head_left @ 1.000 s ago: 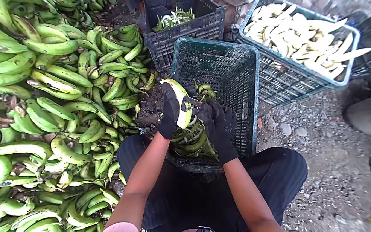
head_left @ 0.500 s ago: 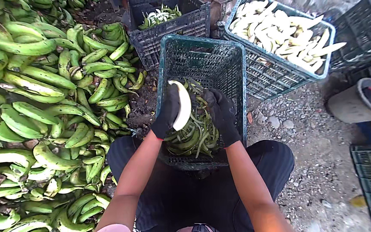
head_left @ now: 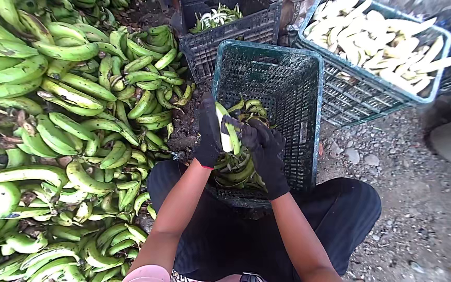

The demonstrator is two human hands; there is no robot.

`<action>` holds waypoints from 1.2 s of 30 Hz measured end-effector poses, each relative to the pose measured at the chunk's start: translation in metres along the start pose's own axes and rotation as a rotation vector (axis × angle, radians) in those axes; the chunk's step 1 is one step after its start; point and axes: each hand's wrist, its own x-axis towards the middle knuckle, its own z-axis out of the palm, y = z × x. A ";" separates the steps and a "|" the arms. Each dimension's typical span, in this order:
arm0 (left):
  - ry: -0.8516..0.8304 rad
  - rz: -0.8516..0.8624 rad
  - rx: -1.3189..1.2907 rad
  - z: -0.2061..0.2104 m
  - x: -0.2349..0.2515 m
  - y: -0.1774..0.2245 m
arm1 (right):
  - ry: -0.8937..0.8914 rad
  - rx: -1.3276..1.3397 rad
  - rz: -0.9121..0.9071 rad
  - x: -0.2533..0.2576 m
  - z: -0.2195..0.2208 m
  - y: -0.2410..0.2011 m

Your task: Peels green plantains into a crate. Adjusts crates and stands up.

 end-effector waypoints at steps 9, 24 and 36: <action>-0.239 -0.021 0.200 -0.004 -0.002 0.002 | 0.240 -0.238 -0.183 0.000 -0.001 0.008; -0.575 0.000 0.423 0.009 -0.017 -0.010 | -0.035 0.254 0.170 0.037 -0.027 0.022; -0.328 -0.510 -0.144 -0.012 0.003 0.012 | 0.170 -0.040 -0.487 -0.013 -0.002 0.055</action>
